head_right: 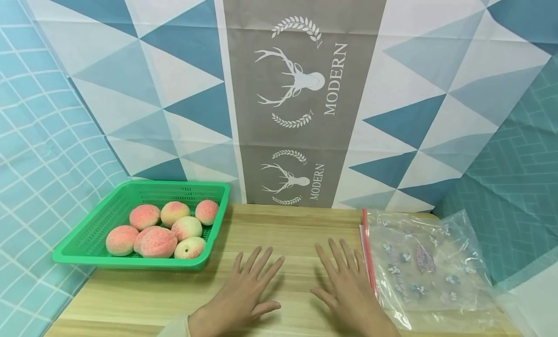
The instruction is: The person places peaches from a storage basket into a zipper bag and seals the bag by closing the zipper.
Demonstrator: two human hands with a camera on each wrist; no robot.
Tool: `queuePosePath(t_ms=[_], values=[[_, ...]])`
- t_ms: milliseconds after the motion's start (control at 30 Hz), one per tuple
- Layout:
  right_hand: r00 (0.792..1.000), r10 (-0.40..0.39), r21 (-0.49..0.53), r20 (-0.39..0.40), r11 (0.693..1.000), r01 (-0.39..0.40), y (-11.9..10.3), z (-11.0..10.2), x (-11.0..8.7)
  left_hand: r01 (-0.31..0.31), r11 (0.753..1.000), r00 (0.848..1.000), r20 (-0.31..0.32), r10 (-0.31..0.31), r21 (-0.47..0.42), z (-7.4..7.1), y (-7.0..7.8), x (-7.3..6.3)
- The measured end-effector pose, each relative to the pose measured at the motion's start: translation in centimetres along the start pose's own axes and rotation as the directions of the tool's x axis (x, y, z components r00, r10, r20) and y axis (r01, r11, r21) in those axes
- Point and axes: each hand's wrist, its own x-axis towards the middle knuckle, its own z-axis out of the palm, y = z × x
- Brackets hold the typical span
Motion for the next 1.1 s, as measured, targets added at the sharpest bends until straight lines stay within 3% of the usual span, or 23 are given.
queuePosePath(t_ms=[167,300,433,600,800,1100], values=[[0.992,0.123,-0.042,0.007,0.992,-0.123,2.4,-0.1,0.3,0.018,1.0,0.994,0.113,-0.015,-0.025,-0.3,0.3,-0.2],[0.965,0.256,-0.163,0.053,0.956,-0.244,4.3,-0.2,-0.2,0.041,0.996,0.984,0.179,-0.027,-0.076,-0.2,0.5,-0.1],[0.945,0.32,-0.244,0.069,0.924,-0.295,5.7,-0.1,-0.7,0.044,0.996,0.985,0.167,-0.031,-0.076,-0.1,0.6,-0.1],[0.911,0.394,-0.209,0.122,0.907,-0.365,7.1,0.3,-1.1,0.009,0.999,0.99,0.14,-0.002,-0.047,0.0,0.6,0.0],[0.891,0.417,-0.144,0.178,0.907,-0.395,8.6,0.4,-1.7,0.015,0.997,0.976,0.216,0.003,-0.078,-0.4,0.8,0.2],[0.905,0.366,-0.013,0.216,0.928,-0.372,10.4,-0.2,-1.6,-0.025,0.997,0.969,0.243,0.042,-0.076,-0.3,1.2,1.2]])
